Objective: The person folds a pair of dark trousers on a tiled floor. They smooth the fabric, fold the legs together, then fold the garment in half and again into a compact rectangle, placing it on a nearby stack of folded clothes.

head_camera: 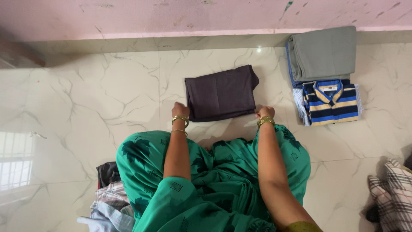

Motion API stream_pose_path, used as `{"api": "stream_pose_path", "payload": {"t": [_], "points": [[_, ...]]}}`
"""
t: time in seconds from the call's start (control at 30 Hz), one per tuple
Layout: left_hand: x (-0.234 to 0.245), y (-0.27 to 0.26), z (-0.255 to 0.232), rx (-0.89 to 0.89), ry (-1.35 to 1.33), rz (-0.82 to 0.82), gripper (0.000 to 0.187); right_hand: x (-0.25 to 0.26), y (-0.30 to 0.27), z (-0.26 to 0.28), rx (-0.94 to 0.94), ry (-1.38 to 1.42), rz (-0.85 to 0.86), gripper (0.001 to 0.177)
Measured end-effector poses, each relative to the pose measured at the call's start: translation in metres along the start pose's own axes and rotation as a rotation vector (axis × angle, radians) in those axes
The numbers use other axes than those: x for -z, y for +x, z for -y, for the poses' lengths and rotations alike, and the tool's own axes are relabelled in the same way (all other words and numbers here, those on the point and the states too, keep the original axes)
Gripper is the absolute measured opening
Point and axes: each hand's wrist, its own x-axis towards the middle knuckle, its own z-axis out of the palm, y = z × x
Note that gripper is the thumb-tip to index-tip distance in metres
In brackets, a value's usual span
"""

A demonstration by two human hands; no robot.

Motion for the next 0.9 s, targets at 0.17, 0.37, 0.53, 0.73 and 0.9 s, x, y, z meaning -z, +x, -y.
{"api": "stream_pose_path", "payload": {"t": [0.17, 0.37, 0.53, 0.73, 0.9], "points": [[-0.015, -0.013, -0.007, 0.004, 0.076, 0.080, 0.096, -0.017, -0.005, -0.007, -0.133, 0.090, -0.015, 0.026], [-0.041, -0.027, -0.008, -0.063, 0.042, 0.197, 0.094, -0.058, -0.024, -0.036, -0.190, 0.233, -0.073, 0.067], [-0.053, -0.040, -0.005, -0.024, -0.324, 0.605, 0.084, -0.064, -0.040, -0.057, -0.187, 0.490, 0.232, 0.082], [-0.040, -0.078, -0.016, 0.013, -0.324, 0.972, 0.097, -0.060, -0.040, -0.050, -0.213, 0.450, 0.442, 0.072], [-0.036, -0.082, -0.017, -0.682, 0.388, 0.991, 0.104, -0.041, -0.030, -0.024, -0.036, 0.515, 0.380, 0.059]]}}
